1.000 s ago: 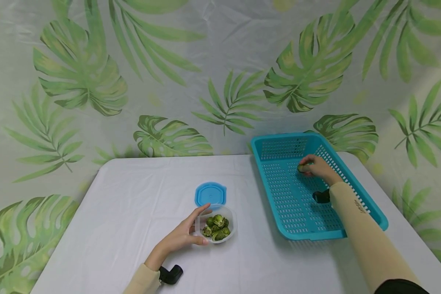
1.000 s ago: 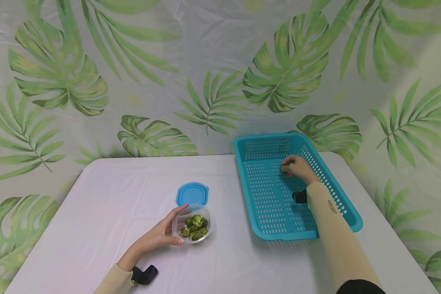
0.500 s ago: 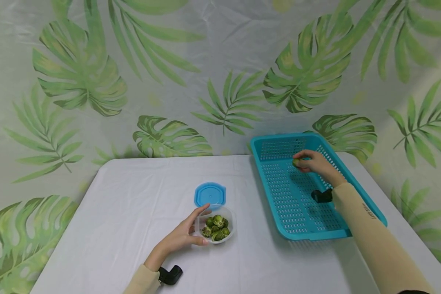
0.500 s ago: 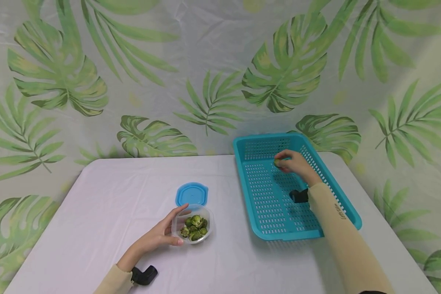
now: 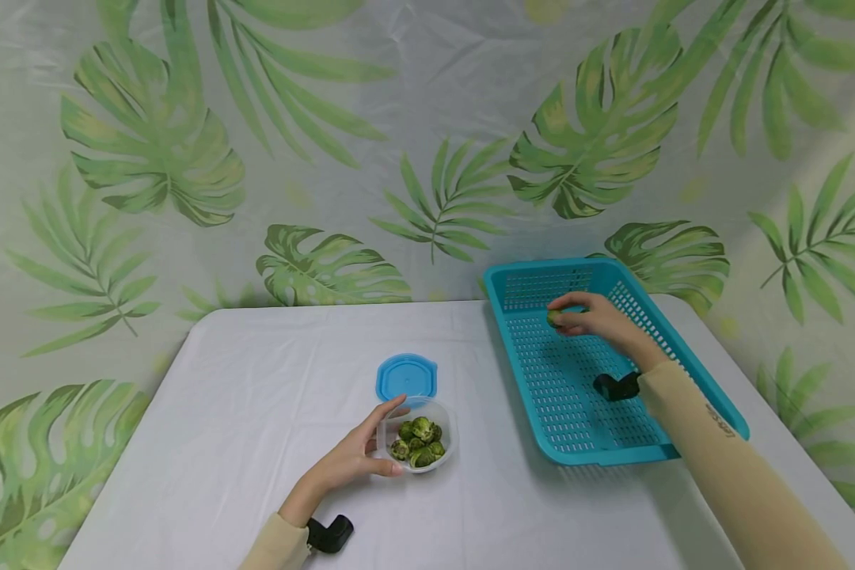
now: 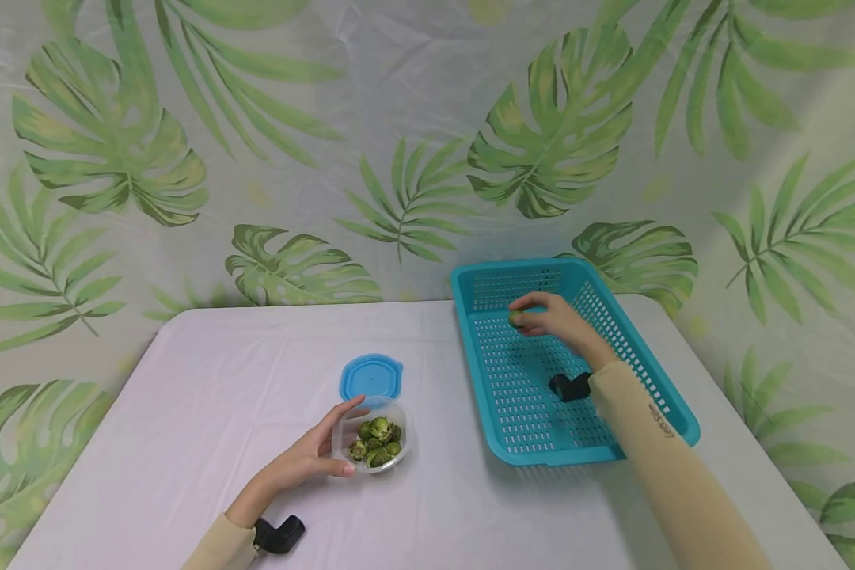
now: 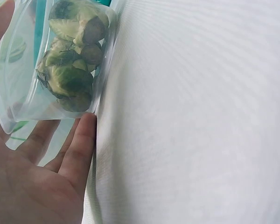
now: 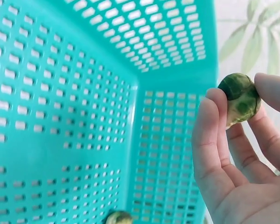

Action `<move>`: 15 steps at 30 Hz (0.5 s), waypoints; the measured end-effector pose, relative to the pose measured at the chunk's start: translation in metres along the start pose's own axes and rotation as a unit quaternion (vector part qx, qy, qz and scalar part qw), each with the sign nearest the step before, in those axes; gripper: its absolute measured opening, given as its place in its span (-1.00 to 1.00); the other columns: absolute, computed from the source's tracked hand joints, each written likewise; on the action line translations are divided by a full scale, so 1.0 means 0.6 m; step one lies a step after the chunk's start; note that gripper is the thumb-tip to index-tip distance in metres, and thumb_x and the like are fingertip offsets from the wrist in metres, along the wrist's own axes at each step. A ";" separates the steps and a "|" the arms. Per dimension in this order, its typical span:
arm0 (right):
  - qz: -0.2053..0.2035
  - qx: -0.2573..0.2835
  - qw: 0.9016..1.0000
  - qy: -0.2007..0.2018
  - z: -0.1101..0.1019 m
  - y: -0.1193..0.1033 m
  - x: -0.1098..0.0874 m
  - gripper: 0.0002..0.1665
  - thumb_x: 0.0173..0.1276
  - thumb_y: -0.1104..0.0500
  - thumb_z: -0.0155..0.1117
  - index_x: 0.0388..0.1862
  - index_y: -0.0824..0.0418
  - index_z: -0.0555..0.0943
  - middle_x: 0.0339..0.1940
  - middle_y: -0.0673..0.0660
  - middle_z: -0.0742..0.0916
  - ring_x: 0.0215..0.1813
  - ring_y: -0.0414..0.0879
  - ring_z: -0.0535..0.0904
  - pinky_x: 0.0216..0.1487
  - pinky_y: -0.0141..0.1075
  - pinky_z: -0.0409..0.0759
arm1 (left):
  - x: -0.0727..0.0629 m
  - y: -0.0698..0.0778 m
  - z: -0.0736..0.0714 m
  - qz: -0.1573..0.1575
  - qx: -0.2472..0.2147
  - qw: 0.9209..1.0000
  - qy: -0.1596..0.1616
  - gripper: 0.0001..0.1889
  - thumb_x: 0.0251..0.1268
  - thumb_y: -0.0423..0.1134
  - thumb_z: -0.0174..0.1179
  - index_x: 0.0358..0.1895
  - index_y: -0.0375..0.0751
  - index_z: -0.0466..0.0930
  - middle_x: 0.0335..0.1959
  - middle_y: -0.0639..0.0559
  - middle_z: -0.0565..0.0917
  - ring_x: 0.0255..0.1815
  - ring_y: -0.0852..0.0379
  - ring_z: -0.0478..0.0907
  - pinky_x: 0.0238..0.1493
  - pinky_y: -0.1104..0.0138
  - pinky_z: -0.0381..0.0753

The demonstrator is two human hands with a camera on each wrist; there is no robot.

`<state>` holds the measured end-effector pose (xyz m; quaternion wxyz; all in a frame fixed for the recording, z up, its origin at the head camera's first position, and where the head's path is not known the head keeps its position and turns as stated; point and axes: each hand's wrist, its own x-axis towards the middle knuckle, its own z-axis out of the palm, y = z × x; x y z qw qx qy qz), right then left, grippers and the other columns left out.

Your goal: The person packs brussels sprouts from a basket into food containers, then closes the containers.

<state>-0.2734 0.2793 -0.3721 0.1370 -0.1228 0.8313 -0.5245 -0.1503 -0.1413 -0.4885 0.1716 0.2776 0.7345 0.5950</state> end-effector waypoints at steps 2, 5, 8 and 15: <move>-0.012 0.001 1.000 -0.008 0.006 -0.005 -0.002 -0.47 0.45 0.22 0.13 0.26 0.54 0.33 0.18 0.46 0.43 -0.17 -0.16 0.63 0.00 -0.17 0.58 | 0.000 0.000 0.000 0.000 0.000 1.000 0.000 -0.01 0.13 -0.32 0.35 0.54 -0.15 -0.12 0.45 -0.19 0.16 0.43 -0.22 0.07 0.26 -0.18 0.20; -0.029 0.003 0.999 -0.022 0.015 -0.015 -0.003 -0.51 0.44 0.23 0.13 0.22 0.53 0.36 0.16 0.43 0.45 -0.15 -0.12 0.63 -0.01 -0.18 0.59 | 0.000 -0.001 0.000 0.001 0.000 1.000 -0.001 -0.01 0.13 -0.32 0.36 0.54 -0.15 -0.12 0.45 -0.20 0.16 0.43 -0.22 0.07 0.26 -0.18 0.20; -0.043 0.008 0.998 -0.037 0.024 -0.026 -0.004 -0.54 0.44 0.24 0.13 0.19 0.51 0.39 0.15 0.40 0.46 -0.13 -0.09 0.64 -0.03 -0.19 0.60 | -0.001 -0.002 0.000 0.002 -0.001 1.000 -0.001 -0.01 0.13 -0.31 0.36 0.54 -0.15 -0.12 0.44 -0.20 0.16 0.43 -0.22 0.07 0.25 -0.18 0.21; -0.067 0.016 0.995 -0.071 0.050 -0.051 -0.009 -0.57 0.45 0.23 0.12 0.18 0.48 0.43 0.13 0.38 0.50 -0.10 -0.06 0.64 0.00 -0.12 0.59 | 0.000 0.000 0.000 -0.002 0.000 1.000 0.001 -0.01 0.13 -0.31 0.35 0.54 -0.14 -0.12 0.45 -0.19 0.17 0.44 -0.21 0.07 0.26 -0.18 0.19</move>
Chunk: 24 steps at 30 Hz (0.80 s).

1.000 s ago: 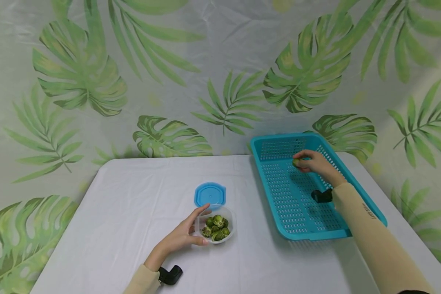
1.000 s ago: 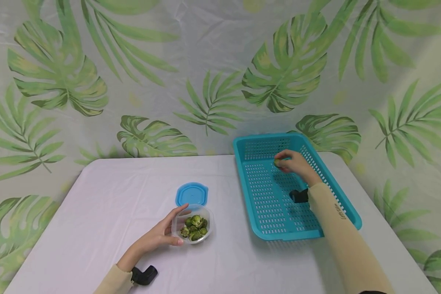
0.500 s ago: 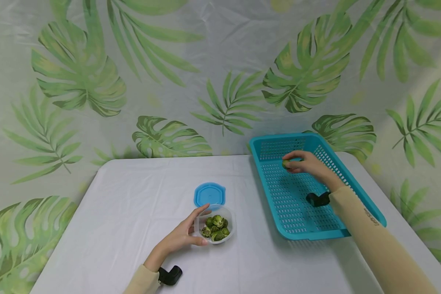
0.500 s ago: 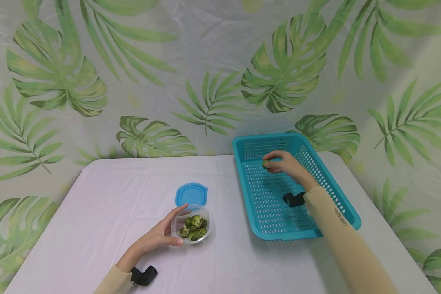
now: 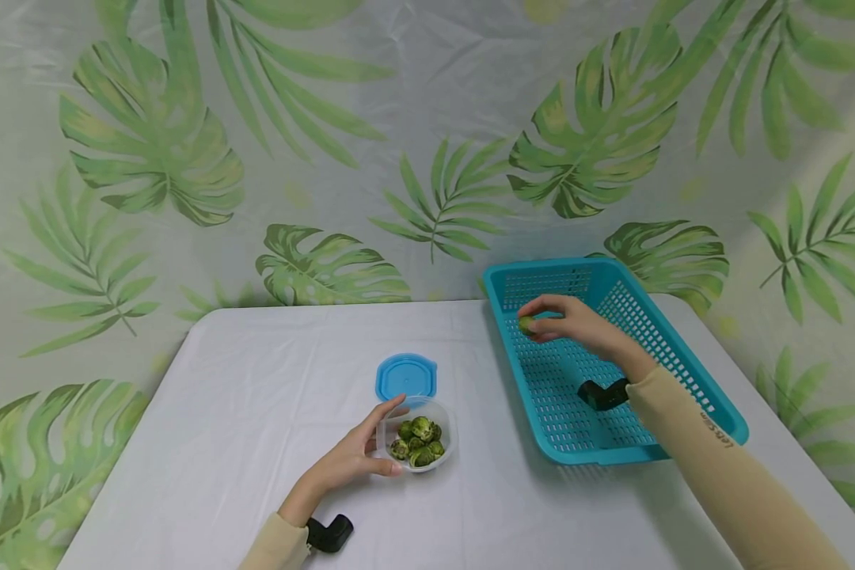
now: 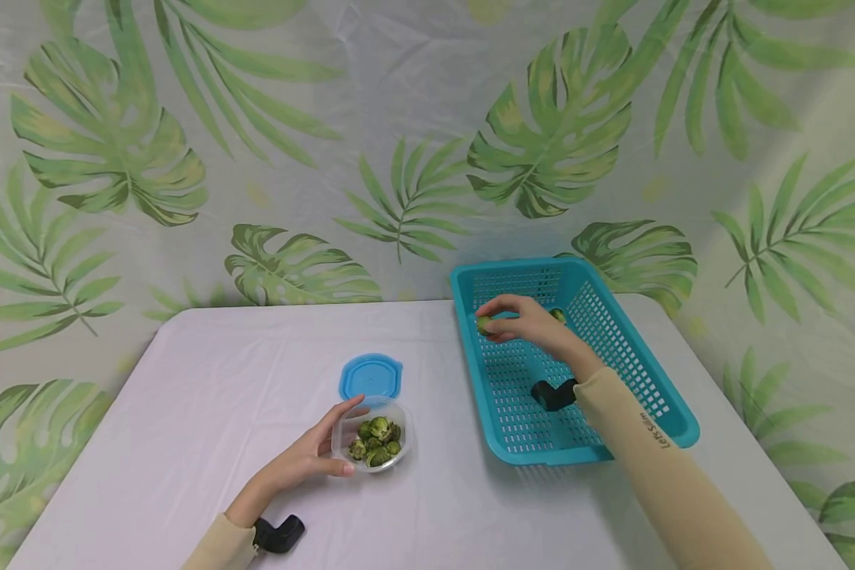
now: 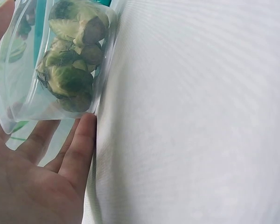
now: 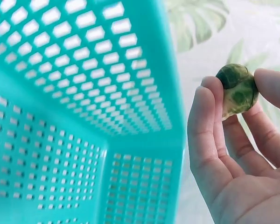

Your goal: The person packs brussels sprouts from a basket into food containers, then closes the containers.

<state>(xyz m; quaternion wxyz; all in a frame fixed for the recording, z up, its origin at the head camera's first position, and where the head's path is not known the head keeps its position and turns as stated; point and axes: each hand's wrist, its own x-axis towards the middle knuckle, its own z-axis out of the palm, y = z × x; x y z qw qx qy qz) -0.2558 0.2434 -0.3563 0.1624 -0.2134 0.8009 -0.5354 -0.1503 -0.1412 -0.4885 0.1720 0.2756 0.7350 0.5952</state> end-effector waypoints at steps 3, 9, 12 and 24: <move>-0.005 0.010 1.000 -0.016 0.012 -0.007 0.002 -0.58 0.45 0.24 0.12 0.17 0.48 0.43 0.11 0.38 0.51 -0.08 -0.01 0.64 0.01 -0.07 0.57 | 0.000 -0.001 0.000 0.001 -0.001 1.000 -0.001 -0.02 0.13 -0.32 0.35 0.54 -0.14 -0.12 0.45 -0.19 0.16 0.43 -0.21 0.08 0.26 -0.18 0.20; -0.018 0.006 0.999 -0.042 0.034 -0.019 0.006 -0.61 0.43 0.23 0.14 0.14 0.44 0.44 0.08 0.34 0.50 -0.04 0.16 0.60 0.00 -0.07 0.57 | 0.001 -0.004 -0.001 0.008 0.000 1.000 -0.003 -0.02 0.13 -0.33 0.35 0.54 -0.15 -0.13 0.45 -0.19 0.16 0.44 -0.21 0.07 0.26 -0.17 0.20; -0.019 0.004 0.998 -0.055 0.046 -0.025 0.007 -0.62 0.41 0.23 0.17 0.13 0.40 0.44 0.08 0.33 0.49 -0.01 0.22 0.59 0.02 -0.03 0.56 | 0.002 -0.004 -0.002 0.008 0.002 1.000 -0.003 -0.01 0.13 -0.33 0.35 0.54 -0.15 -0.13 0.45 -0.18 0.16 0.44 -0.20 0.06 0.26 -0.17 0.21; -0.023 0.025 0.994 -0.104 0.091 -0.041 0.011 -0.63 0.38 0.29 0.13 0.12 0.42 0.46 0.01 0.32 0.54 -0.05 0.20 0.60 -0.01 -0.09 0.59 | 0.001 -0.004 -0.001 0.004 0.008 1.000 -0.001 -0.01 0.13 -0.32 0.35 0.54 -0.14 -0.12 0.45 -0.17 0.17 0.43 -0.21 0.08 0.25 -0.19 0.21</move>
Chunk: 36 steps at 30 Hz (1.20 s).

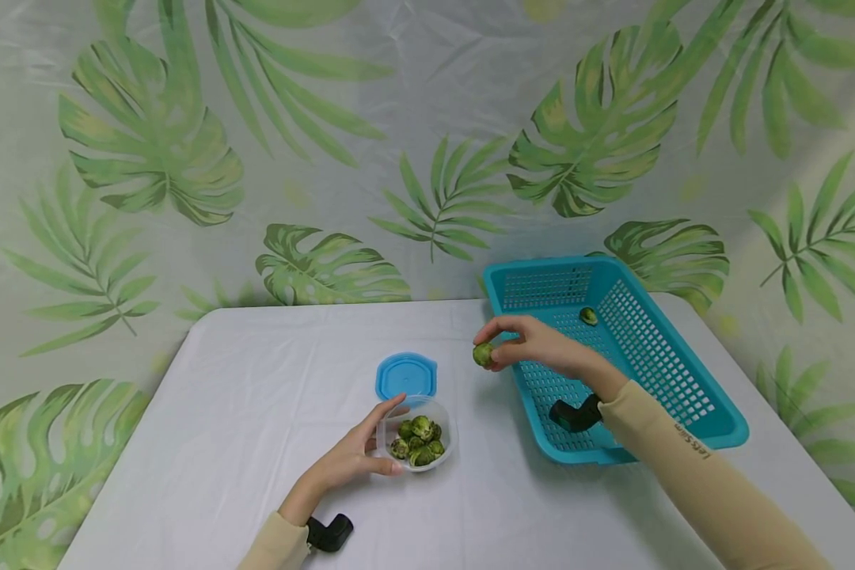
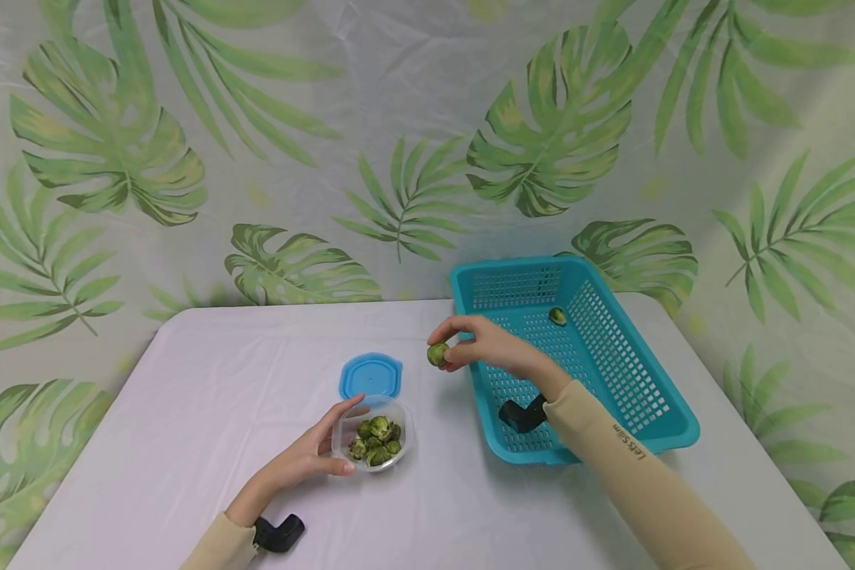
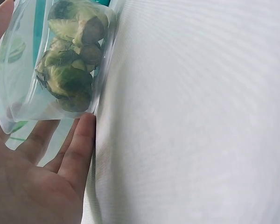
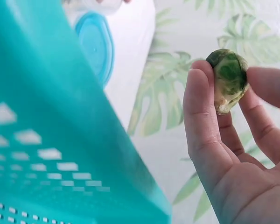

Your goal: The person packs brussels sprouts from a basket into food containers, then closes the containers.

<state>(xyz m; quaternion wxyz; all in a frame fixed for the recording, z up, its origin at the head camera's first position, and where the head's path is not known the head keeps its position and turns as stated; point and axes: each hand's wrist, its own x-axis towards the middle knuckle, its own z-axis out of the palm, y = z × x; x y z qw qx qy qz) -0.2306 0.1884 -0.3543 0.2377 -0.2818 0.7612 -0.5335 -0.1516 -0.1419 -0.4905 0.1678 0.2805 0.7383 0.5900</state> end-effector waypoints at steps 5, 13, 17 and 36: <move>-0.001 -0.004 1.000 -0.018 0.017 -0.002 0.007 -0.63 0.39 0.32 0.09 0.14 0.44 0.45 0.04 0.31 0.54 -0.04 0.24 0.59 0.02 -0.01 0.56 | 0.000 0.002 0.001 -0.003 -0.004 1.000 0.000 -0.01 0.13 -0.30 0.35 0.54 -0.13 -0.12 0.44 -0.18 0.17 0.43 -0.21 0.08 0.25 -0.19 0.20; -0.006 0.003 0.999 -0.037 0.042 -0.005 0.018 -0.68 0.39 0.31 0.13 0.08 0.41 0.48 -0.01 0.28 0.55 -0.09 0.28 0.58 0.00 -0.01 0.57 | 0.000 0.002 0.002 -0.005 -0.001 1.000 0.001 -0.02 0.12 -0.31 0.35 0.54 -0.13 -0.11 0.44 -0.18 0.18 0.43 -0.21 0.08 0.24 -0.21 0.20; -0.004 0.002 0.999 -0.040 0.055 -0.008 0.025 -0.73 0.39 0.30 0.15 0.02 0.40 0.50 -0.06 0.26 0.57 -0.10 0.31 0.58 -0.03 -0.05 0.59 | 0.000 0.000 0.002 -0.008 -0.002 1.000 0.000 -0.02 0.13 -0.32 0.34 0.54 -0.12 -0.11 0.44 -0.18 0.18 0.44 -0.20 0.06 0.25 -0.21 0.18; 0.011 -0.009 0.999 -0.041 0.112 0.003 0.057 -0.83 0.36 0.33 0.20 -0.12 0.41 0.56 -0.23 0.20 0.63 -0.25 0.09 0.66 -0.17 -0.16 0.65 | 0.001 -0.001 0.000 -0.002 -0.002 1.000 -0.004 -0.03 0.14 -0.31 0.34 0.54 -0.14 -0.12 0.44 -0.23 0.16 0.43 -0.22 0.07 0.25 -0.21 0.18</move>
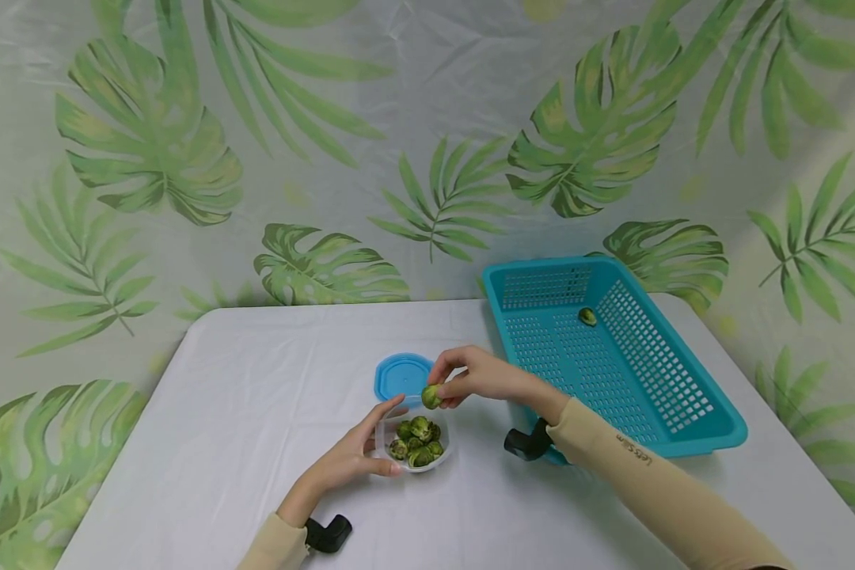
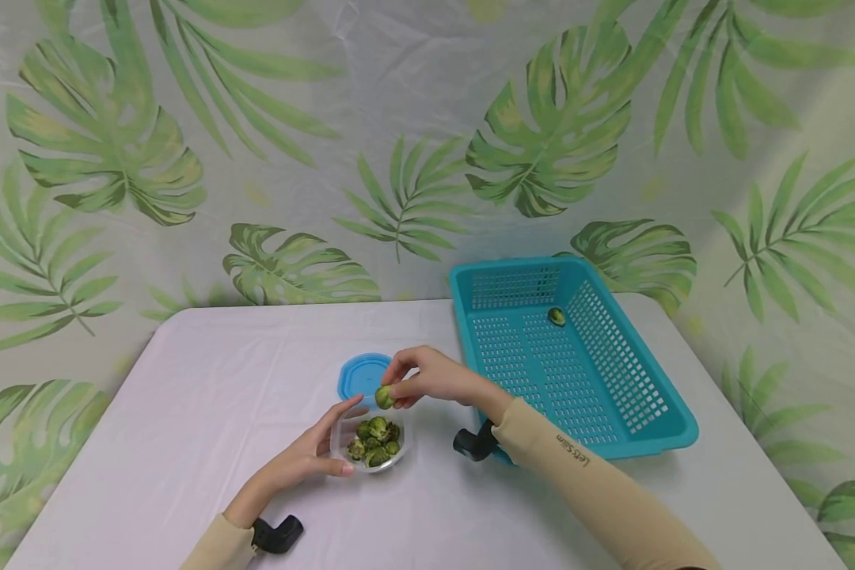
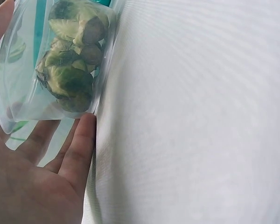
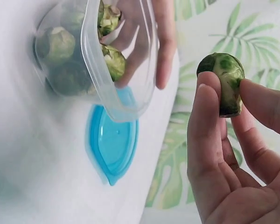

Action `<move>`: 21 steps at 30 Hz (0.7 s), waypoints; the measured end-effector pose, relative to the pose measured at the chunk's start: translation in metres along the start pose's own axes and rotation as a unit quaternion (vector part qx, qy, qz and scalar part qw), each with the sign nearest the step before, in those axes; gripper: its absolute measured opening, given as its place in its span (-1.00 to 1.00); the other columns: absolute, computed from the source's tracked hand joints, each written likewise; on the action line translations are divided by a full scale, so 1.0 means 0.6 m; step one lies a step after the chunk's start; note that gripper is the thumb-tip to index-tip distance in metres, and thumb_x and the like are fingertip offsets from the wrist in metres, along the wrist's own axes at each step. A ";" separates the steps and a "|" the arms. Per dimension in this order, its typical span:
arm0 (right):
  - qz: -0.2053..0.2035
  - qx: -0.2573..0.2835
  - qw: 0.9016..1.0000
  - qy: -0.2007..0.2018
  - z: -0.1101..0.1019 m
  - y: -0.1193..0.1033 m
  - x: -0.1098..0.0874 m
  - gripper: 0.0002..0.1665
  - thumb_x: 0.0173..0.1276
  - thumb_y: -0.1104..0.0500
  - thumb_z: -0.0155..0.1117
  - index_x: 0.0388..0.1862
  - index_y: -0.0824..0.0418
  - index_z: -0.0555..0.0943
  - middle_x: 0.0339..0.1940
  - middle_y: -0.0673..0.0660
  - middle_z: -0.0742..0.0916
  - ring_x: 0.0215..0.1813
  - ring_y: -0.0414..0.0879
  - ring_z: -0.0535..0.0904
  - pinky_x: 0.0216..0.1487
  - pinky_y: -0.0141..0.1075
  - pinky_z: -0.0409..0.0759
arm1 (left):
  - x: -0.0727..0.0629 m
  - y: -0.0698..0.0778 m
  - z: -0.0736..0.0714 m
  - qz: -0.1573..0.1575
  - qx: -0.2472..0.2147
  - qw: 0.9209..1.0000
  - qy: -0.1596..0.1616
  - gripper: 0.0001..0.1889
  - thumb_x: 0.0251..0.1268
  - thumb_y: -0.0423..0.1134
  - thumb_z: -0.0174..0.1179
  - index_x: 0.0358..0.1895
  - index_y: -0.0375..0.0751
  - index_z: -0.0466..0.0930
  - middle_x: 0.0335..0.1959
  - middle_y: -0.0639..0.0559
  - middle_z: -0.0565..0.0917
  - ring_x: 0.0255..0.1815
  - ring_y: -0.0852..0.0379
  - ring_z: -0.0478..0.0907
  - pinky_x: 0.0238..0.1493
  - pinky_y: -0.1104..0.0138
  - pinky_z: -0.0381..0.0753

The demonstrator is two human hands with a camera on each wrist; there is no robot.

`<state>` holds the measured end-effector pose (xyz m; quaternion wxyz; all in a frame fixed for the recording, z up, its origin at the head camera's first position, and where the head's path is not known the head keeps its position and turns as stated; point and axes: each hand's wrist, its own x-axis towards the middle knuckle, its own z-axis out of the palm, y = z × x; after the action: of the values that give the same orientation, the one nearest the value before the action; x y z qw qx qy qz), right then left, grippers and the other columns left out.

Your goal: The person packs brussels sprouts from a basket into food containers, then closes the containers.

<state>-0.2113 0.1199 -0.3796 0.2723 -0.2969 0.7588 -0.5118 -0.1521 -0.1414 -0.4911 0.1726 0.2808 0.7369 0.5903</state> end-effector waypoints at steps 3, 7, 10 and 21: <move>0.006 -0.008 1.000 0.002 0.009 0.001 0.005 -0.85 0.36 0.32 0.21 -0.14 0.38 0.58 -0.24 0.17 0.63 -0.26 0.04 0.66 -0.17 -0.15 0.64 | -0.001 0.001 0.000 -0.002 -0.001 1.000 0.000 -0.03 0.15 -0.30 0.33 0.54 -0.13 -0.12 0.45 -0.22 0.16 0.44 -0.21 0.06 0.25 -0.20 0.18; 0.017 -0.010 1.000 0.003 0.022 0.004 0.012 -0.87 0.35 0.34 0.21 -0.17 0.38 0.59 -0.27 0.16 0.63 -0.26 0.07 0.66 -0.15 -0.10 0.64 | -0.002 0.003 0.000 -0.007 -0.001 1.000 0.003 -0.03 0.14 -0.29 0.34 0.54 -0.10 -0.11 0.45 -0.20 0.15 0.45 -0.18 0.04 0.26 -0.18 0.19; 0.023 -0.012 1.000 0.004 0.031 0.007 0.016 -0.89 0.33 0.37 0.20 -0.19 0.39 0.60 -0.29 0.16 0.63 -0.26 0.12 0.66 -0.16 -0.10 0.64 | -0.004 0.004 0.000 -0.017 0.002 1.000 0.010 -0.03 0.12 -0.28 0.35 0.54 -0.02 -0.08 0.47 -0.15 0.12 0.46 -0.15 0.02 0.27 -0.16 0.18; 0.051 -0.014 0.998 0.020 0.061 0.018 0.030 -0.92 0.24 0.46 0.21 -0.28 0.41 0.58 -0.39 0.15 0.61 -0.38 -0.04 0.68 -0.25 -0.17 0.66 | -0.002 0.006 0.001 -0.029 0.001 0.999 0.014 -0.02 0.10 -0.25 0.37 0.54 0.01 -0.06 0.52 -0.10 -0.01 0.48 -0.14 -0.06 0.28 -0.17 0.16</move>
<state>-0.1991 0.0877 -0.4036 0.2791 -0.2513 0.7854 -0.4920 -0.1500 -0.1411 -0.4880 0.1790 0.2510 0.7479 0.5879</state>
